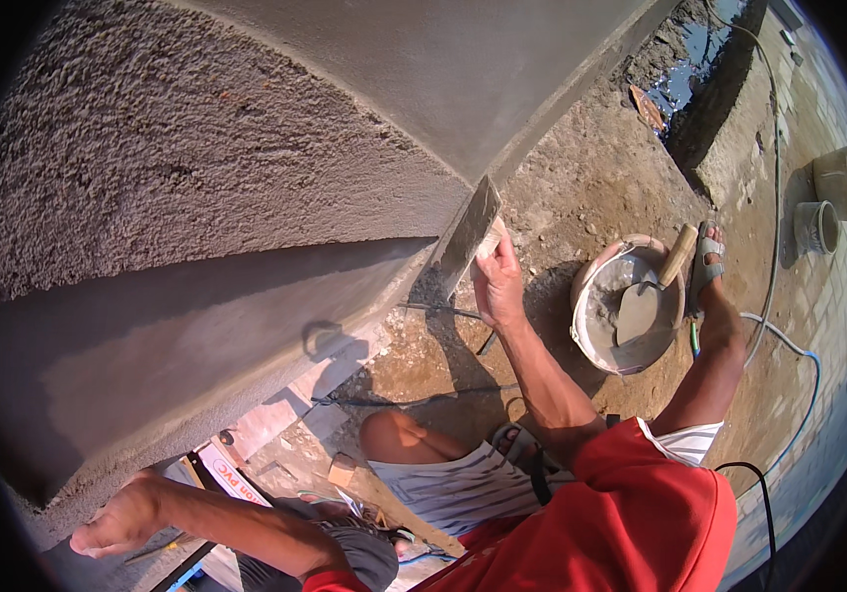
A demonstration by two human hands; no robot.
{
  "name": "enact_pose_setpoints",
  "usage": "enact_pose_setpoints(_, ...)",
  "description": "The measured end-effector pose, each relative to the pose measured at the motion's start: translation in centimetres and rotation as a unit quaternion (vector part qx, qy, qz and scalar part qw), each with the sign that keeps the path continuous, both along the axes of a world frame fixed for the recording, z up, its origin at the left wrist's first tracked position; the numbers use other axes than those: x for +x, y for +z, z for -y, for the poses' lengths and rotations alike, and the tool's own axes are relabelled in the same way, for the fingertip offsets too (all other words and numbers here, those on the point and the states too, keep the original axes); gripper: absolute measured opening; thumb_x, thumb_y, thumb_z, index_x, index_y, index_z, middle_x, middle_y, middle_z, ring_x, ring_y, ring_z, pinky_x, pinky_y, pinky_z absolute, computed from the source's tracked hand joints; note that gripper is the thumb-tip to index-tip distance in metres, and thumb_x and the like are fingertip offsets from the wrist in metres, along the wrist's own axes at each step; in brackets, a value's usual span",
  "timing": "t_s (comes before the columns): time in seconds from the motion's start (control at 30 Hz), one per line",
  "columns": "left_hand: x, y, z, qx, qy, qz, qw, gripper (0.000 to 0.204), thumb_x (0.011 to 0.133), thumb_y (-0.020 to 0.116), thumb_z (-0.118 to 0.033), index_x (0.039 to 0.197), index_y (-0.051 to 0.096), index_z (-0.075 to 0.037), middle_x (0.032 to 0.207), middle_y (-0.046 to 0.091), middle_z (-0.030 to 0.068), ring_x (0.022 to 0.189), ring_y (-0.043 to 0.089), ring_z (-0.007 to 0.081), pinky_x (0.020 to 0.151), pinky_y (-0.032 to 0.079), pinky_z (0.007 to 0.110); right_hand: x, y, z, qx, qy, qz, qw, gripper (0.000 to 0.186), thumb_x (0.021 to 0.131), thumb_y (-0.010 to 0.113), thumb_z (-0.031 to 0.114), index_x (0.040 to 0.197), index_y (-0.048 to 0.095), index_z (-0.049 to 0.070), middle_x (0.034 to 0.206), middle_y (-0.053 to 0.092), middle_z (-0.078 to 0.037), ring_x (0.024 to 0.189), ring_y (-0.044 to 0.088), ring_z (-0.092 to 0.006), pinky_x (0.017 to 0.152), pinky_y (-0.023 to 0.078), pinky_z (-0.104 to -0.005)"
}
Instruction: The person applies and smooths wet plaster onto a concrete wall using a trowel and a bucket of plaster. They repeatedly scoop plaster from the bucket and spread it along the wall surface, smoothing the edges.
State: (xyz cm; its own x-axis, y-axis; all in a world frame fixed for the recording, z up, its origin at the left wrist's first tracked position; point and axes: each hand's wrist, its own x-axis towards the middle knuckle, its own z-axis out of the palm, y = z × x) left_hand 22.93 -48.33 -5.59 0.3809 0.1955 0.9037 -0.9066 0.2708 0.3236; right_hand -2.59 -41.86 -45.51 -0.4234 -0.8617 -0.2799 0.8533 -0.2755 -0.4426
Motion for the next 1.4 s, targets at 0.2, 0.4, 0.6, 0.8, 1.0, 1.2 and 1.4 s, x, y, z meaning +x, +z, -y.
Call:
enact_pose_setpoints(0.2,-1.2,-0.2,0.4,0.0,-0.006,0.019,1.0,0.03,0.084,0.036,-0.029,0.077,0.038,-0.001,0.083,0.037,0.0071,0.079,0.038,0.0188,0.076,0.041,0.034,-4.4,-9.5,-0.8,0.098,-0.061,0.092,0.989,0.042,0.09,0.05,0.011,0.131,0.04,0.013,0.125,0.051,-0.001,0.116,0.049,-0.0195,0.097,0.042,-0.0419)
enact_pose_setpoints(0.4,-1.6,-0.1,0.1,-0.002,0.031,0.012,0.999,0.033,0.085,0.035,-0.03,0.08,0.041,0.002,0.087,0.042,0.0095,0.082,0.041,0.0201,0.08,0.041,0.035,-5.2,-13.0,3.7,0.114,-0.056,0.101,0.987,0.038,0.094,0.043,0.011,0.131,0.04,0.015,0.125,0.052,-0.002,0.112,0.053,-0.0211,0.093,0.045,-0.0461)
enact_pose_setpoints(0.6,0.1,0.1,0.2,-0.005,-0.015,0.018,1.0,0.035,0.083,0.038,-0.031,0.083,0.044,0.004,0.091,0.044,0.0113,0.085,0.043,0.0211,0.08,0.043,0.036,-5.8,-12.5,5.6,0.111,-0.069,0.048,0.99,0.047,0.091,0.048,0.005,0.136,0.036,0.015,0.125,0.051,-0.001,0.112,0.052,-0.0178,0.093,0.045,-0.0374)
enact_pose_setpoints(0.8,-2.1,-0.2,0.3,-0.01,0.018,0.0,1.0,0.044,0.08,0.043,-0.032,0.1,0.048,0.007,0.105,0.048,0.0184,0.096,0.046,0.0239,0.084,0.043,0.038,-3.8,-5.3,4.2,0.039,-0.087,-0.011,0.995,0.06,0.086,0.057,0.004,0.14,0.029,0.005,0.127,0.048,-0.004,0.114,0.048,-0.0153,0.099,0.037,-0.0283)
enact_pose_setpoints(1.0,0.3,0.2,0.0,-0.02,0.0,0.035,0.999,0.042,0.082,0.039,-0.03,0.089,0.05,0.009,0.095,0.05,0.0175,0.083,0.05,0.0221,0.074,0.049,0.037,-2.9,-0.6,0.0,-0.029,-0.023,-0.017,0.999,0.069,0.082,0.066,0.011,0.14,0.028,0.003,0.13,0.047,-0.008,0.119,0.046,-0.0176,0.102,0.035,-0.033)
enact_pose_setpoints(1.2,1.0,0.5,0.6,-0.03,0.003,0.025,0.999,0.038,0.082,0.036,-0.028,0.082,0.049,0.007,0.087,0.049,0.0141,0.074,0.049,0.0211,0.068,0.05,0.036,-7.1,-10.0,1.3,0.1,-0.078,0.082,0.989,0.041,0.093,0.043,0.011,0.134,0.038,0.013,0.123,0.054,-0.003,0.112,0.053,-0.0208,0.094,0.044,-0.0414)
enact_pose_setpoints(1.4,2.1,0.5,-0.2,0.003,-0.007,0.034,0.999,0.036,0.082,0.037,-0.027,0.085,0.048,0.007,0.089,0.05,0.0147,0.076,0.05,0.0211,0.069,0.051,0.036,-7.0,-11.7,5.1,0.171,-0.061,0.099,0.978,0.038,0.093,0.045,0.012,0.13,0.043,0.018,0.118,0.057,0.0,0.106,0.056,-0.0211,0.085,0.047,-0.0505)
